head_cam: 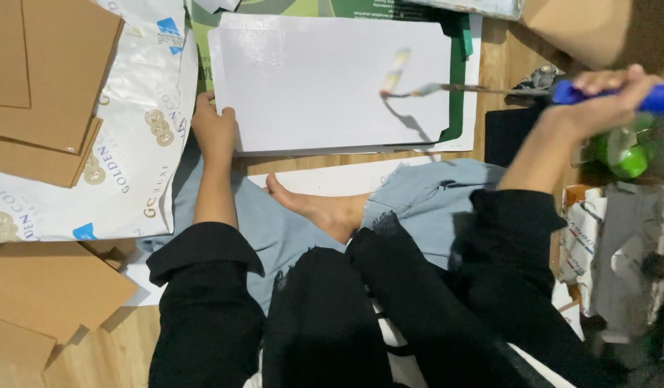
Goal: Applying a liquid coating to individual sheets of paper using a small paint roller.
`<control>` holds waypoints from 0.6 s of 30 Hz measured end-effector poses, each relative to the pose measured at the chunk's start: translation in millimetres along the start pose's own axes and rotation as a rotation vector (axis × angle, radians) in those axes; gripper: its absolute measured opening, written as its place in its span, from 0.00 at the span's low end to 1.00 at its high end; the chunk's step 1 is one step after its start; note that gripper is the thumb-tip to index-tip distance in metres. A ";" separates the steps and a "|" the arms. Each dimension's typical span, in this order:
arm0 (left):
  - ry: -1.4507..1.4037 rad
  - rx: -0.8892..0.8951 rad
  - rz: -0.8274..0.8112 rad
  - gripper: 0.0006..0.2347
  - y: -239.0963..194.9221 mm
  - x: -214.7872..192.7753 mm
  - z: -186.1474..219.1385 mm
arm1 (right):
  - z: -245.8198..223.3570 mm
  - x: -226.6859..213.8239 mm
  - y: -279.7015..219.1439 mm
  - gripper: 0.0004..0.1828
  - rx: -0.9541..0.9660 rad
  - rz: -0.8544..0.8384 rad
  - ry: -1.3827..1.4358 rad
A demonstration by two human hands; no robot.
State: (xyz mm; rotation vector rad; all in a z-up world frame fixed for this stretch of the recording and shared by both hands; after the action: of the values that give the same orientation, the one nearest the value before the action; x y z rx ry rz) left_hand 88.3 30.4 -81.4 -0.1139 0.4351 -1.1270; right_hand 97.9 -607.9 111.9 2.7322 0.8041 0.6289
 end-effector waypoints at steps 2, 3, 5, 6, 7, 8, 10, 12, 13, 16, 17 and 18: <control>0.039 0.024 0.004 0.17 -4.0 1.8 5.4 | 9.3 66.8 -55.9 0.10 0.156 0.000 0.074; 0.072 0.041 0.007 0.19 -6.4 1.3 7.9 | 18.7 102.1 -86.9 0.12 0.308 -0.007 0.145; 0.062 0.017 0.012 0.19 -11.1 0.4 17.0 | 49.7 137.3 -100.1 0.10 0.289 -0.021 0.189; 0.047 -0.016 0.020 0.20 -15.7 -1.1 18.0 | 64.9 154.8 -107.7 0.10 0.271 -0.042 0.227; 0.055 -0.020 0.018 0.20 -17.6 -0.9 16.0 | 101.0 140.1 -82.4 0.10 0.277 -0.037 0.223; 0.050 0.003 0.031 0.20 -17.0 -1.0 17.3 | 135.0 129.4 -55.2 0.05 0.255 -0.035 0.209; 0.044 0.022 0.048 0.20 -16.3 -2.6 18.5 | 148.4 114.3 -16.9 0.08 0.236 -0.038 0.193; 0.070 0.013 0.054 0.20 -16.5 -2.2 18.4 | 116.1 95.8 5.9 0.32 0.382 0.054 0.053; 0.062 0.015 0.058 0.20 -14.7 -2.1 17.5 | 112.6 79.3 31.7 0.32 0.378 0.047 0.057; 0.033 0.032 0.046 0.21 -12.9 -0.5 16.7 | 120.6 -29.1 143.6 0.15 -0.013 0.029 -0.081; 0.047 0.012 0.047 0.21 -13.3 -0.1 16.4 | 153.7 -73.9 200.9 0.10 -0.024 0.021 -0.059; 0.064 -0.006 0.046 0.21 -13.4 0.5 17.0 | 180.6 -95.5 252.6 0.09 -0.037 0.018 -0.036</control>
State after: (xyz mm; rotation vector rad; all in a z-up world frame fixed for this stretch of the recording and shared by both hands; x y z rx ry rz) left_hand 83.7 21.9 -62.0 -0.0727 0.4957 -1.0868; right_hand 225.3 -886.1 2.6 2.7126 0.7534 0.5910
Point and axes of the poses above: each hand's wrist, its own y-axis towards the middle knuckle, its own x-axis out of the palm, z = x × y, the point moved 8 cm from there along y, towards the middle knuckle, and after that the axes turned 15 degrees about -y, right-handed, at the moved point
